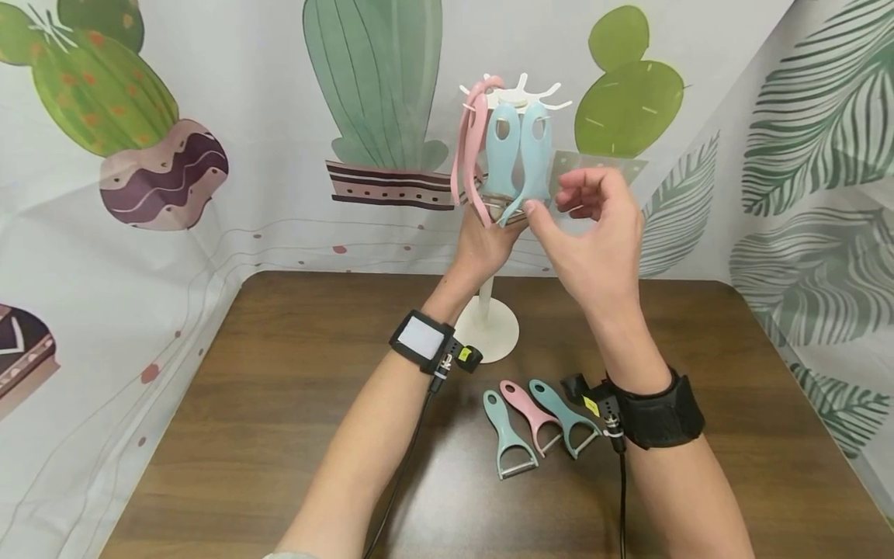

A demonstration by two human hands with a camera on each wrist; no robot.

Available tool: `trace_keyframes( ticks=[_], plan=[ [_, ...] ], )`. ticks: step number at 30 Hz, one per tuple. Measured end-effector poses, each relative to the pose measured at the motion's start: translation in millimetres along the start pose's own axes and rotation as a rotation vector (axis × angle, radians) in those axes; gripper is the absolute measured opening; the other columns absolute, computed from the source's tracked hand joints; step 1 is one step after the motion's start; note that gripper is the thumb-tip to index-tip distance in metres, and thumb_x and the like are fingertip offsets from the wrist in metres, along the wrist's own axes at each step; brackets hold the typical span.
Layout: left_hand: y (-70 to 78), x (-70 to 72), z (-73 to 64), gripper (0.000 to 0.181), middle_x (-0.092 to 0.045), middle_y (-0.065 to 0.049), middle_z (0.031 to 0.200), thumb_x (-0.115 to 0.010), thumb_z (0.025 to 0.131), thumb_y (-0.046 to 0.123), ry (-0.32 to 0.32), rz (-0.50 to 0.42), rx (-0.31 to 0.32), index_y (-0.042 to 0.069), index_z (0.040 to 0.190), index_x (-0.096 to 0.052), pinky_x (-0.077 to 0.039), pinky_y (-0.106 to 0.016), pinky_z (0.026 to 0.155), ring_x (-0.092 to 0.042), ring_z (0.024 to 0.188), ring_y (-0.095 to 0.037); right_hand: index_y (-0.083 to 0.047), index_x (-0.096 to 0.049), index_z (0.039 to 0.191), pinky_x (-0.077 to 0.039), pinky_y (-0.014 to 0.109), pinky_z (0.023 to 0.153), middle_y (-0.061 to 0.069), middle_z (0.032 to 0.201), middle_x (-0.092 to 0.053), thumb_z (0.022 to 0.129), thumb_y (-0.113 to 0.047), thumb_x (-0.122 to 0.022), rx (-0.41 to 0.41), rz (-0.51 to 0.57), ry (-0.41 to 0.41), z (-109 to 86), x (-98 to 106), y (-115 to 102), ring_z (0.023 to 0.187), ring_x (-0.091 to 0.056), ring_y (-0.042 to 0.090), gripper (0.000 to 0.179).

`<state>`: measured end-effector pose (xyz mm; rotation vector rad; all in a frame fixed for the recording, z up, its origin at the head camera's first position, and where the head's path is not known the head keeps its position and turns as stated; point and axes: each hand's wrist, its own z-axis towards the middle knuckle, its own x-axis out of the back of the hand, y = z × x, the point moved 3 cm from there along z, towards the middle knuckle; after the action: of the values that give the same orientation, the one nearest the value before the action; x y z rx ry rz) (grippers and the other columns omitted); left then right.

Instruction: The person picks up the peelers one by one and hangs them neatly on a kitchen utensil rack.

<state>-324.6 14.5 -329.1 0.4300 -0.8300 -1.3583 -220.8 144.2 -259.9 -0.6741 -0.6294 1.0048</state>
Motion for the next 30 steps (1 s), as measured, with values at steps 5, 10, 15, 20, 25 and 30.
trace_keyframes(
  ticks=[5, 10, 15, 20, 25, 30],
  plan=[
    [0.5, 0.2, 1.0, 0.055, -0.059, -0.017, 0.138, -0.072, 0.098, 0.013, -0.021, 0.005, 0.004, -0.004, 0.144, -0.048, -0.04, -0.024, 0.105, -0.057, 0.119, -0.025, 0.002, -0.066, 0.112, -0.051, 0.029, 0.089, 0.008, 0.096, -0.066, 0.086, -0.013, -0.084, -0.017, -0.022, -0.012, -7.5, 5, 7, 0.091, -0.063, 0.019, 0.035],
    [0.1, 1.8, 0.8, 0.057, -0.06, -0.021, 0.139, -0.072, 0.095, 0.01, -0.014, 0.014, 0.039, -0.006, 0.144, -0.047, -0.041, -0.025, 0.107, -0.059, 0.123, -0.027, 0.004, -0.067, 0.113, -0.052, 0.027, 0.089, 0.012, 0.097, -0.069, 0.087, -0.012, -0.084, -0.03, -0.074, -0.026, -16.3, 12, 16, 0.091, -0.064, 0.02, 0.034],
    [1.3, 4.0, 1.0, 0.06, -0.058, -0.022, 0.143, -0.072, 0.096, 0.01, -0.006, 0.032, 0.018, -0.006, 0.147, -0.045, -0.039, -0.025, 0.111, -0.058, 0.132, -0.029, 0.005, -0.067, 0.112, -0.051, 0.026, 0.087, 0.013, 0.095, -0.07, 0.087, -0.01, -0.083, -0.038, -0.11, -0.035, -23.5, 17, 25, 0.089, -0.065, 0.019, 0.033],
    [1.0, 3.8, 0.6, 0.058, -0.058, -0.02, 0.143, -0.072, 0.098, 0.011, -0.009, 0.034, 0.013, -0.005, 0.147, -0.045, -0.038, -0.023, 0.11, -0.058, 0.13, -0.027, 0.004, -0.068, 0.111, -0.051, 0.025, 0.084, 0.014, 0.094, -0.071, 0.086, -0.01, -0.082, -0.065, -0.156, -0.059, -32.1, 21, 34, 0.087, -0.065, 0.016, 0.032],
    [0.1, 1.7, 0.1, 0.057, -0.06, -0.018, 0.141, -0.071, 0.097, 0.009, -0.019, -0.015, 0.042, -0.003, 0.147, -0.046, -0.041, -0.023, 0.106, -0.058, 0.121, -0.025, 0.0, -0.07, 0.111, -0.049, 0.021, 0.082, 0.011, 0.095, -0.073, 0.087, -0.014, -0.083, -0.1, -0.253, -0.117, -42.2, 25, 47, 0.088, -0.067, 0.02, 0.031],
    [1.3, 0.5, -0.5, 0.058, -0.059, -0.018, 0.142, -0.071, 0.098, 0.009, -0.023, -0.033, 0.062, -0.003, 0.149, -0.046, -0.042, -0.025, 0.104, -0.058, 0.121, -0.025, -0.004, -0.071, 0.113, -0.047, 0.025, 0.082, 0.009, 0.098, -0.073, 0.088, -0.018, -0.082, -0.148, -0.346, -0.225, -53.4, 27, 60, 0.091, -0.065, 0.023, 0.031]
  ],
)
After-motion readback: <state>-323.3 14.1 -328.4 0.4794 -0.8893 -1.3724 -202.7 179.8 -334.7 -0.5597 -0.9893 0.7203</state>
